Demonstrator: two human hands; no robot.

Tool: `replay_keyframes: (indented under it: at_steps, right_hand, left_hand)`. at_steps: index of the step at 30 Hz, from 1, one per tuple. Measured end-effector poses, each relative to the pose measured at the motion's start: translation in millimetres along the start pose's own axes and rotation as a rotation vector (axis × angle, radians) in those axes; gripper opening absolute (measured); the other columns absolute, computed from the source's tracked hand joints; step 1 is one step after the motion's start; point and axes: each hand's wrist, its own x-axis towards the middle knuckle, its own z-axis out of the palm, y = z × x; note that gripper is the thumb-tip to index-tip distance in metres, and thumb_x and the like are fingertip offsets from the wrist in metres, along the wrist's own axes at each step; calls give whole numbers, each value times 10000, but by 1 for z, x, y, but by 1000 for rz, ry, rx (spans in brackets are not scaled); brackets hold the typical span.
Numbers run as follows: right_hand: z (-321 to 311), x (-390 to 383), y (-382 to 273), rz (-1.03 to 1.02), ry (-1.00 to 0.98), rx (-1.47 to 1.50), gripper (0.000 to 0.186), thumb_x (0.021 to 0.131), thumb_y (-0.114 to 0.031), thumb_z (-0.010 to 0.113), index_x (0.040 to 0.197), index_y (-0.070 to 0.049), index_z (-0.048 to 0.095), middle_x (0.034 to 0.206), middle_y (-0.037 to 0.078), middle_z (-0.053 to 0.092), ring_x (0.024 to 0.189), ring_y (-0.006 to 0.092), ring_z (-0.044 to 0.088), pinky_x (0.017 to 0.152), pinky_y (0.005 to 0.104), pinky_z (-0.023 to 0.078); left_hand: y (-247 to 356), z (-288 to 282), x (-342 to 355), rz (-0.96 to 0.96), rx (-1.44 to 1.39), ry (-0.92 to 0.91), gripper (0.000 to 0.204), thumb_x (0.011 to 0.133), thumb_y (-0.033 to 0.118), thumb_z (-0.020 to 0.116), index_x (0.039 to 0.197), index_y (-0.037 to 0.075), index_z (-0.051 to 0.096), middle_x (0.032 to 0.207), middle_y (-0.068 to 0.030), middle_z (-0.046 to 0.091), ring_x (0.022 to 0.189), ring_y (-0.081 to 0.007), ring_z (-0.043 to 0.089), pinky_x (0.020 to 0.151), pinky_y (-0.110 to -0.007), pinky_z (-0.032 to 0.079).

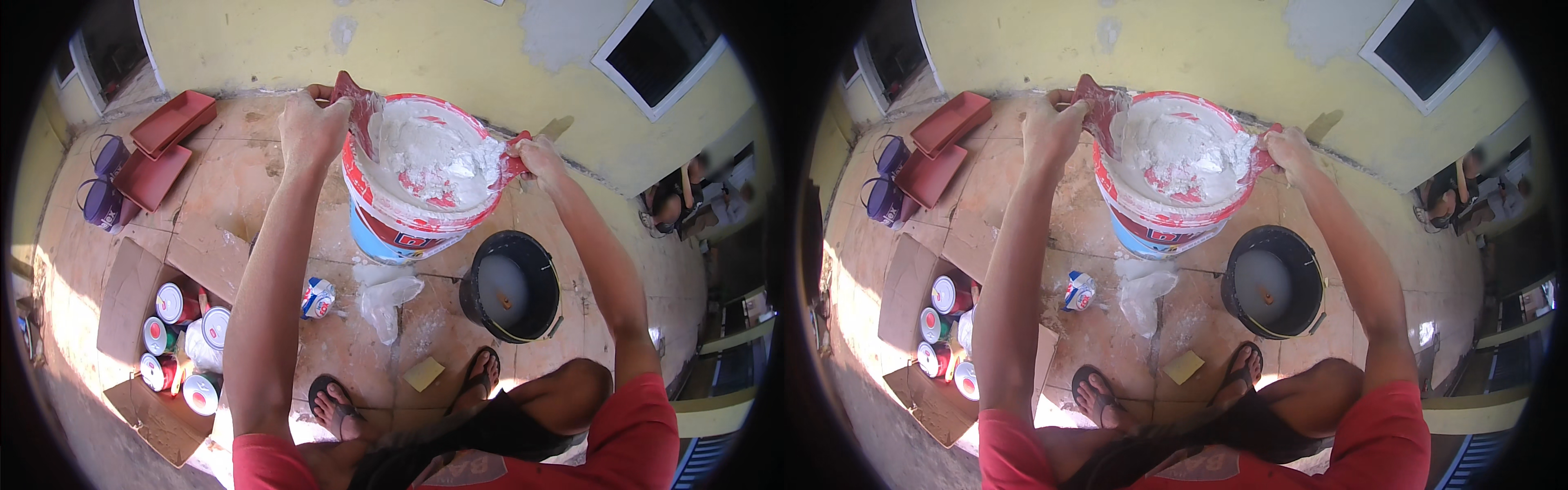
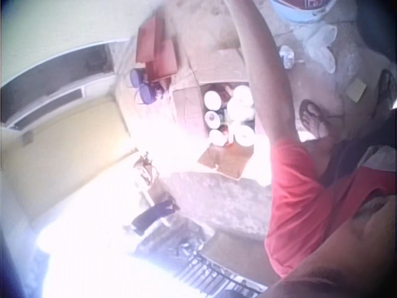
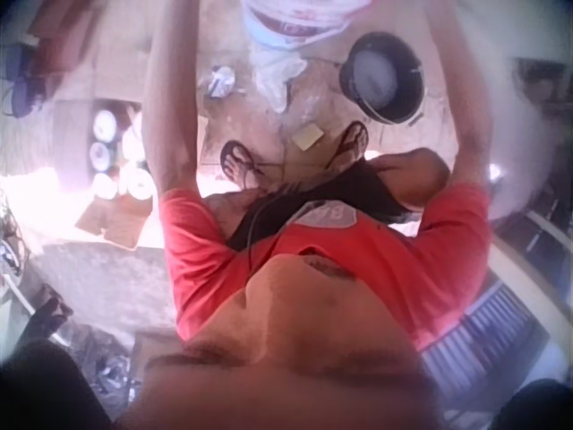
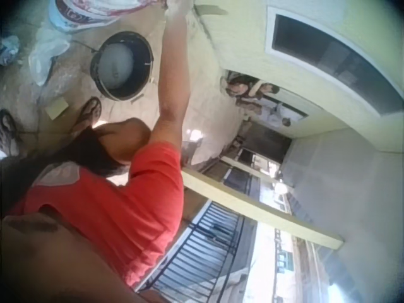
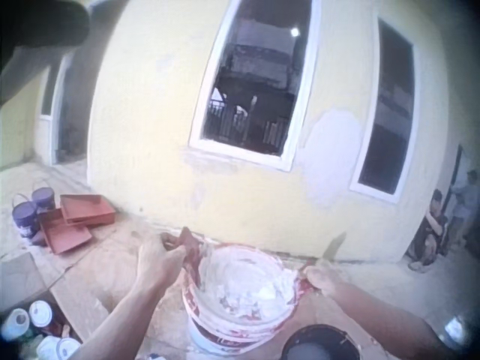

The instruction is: The person mixes white plaster in a bucket using a trowel, then applies the plaster to a wall near a window frame. The person uses a trowel to spread and smooth the plaster on the wall surface.

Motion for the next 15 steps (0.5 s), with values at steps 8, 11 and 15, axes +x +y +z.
replay_keyframes:
  at_steps: [8,11,15]
  right_hand:
    - [47,80,-19,-88,-183,58,93,855,-48,759,894,35,748,814,109,713,721,199,661,591,394,524]
    - [68,89,-53,-120,-322,-68,81,859,-48,775,886,27,758,824,113,723,710,205,655,613,413,529]
    - [92,84,-91,-202,-402,-250,39,864,-46,772,859,-8,772,822,95,728,695,183,640,571,377,484]
  left_hand:
    - [10,-1,1,25,-26,16,331,822,249,719,1047,10,765,961,-157,792,931,-270,751,893,-389,557]
    - [-5,-9,5,-13,-110,60,322,834,234,726,1048,-4,761,917,-144,785,905,-253,745,860,-380,558]
    - [-7,-19,7,-14,-74,87,308,842,227,735,1037,-11,761,894,-130,775,872,-234,734,828,-369,552]
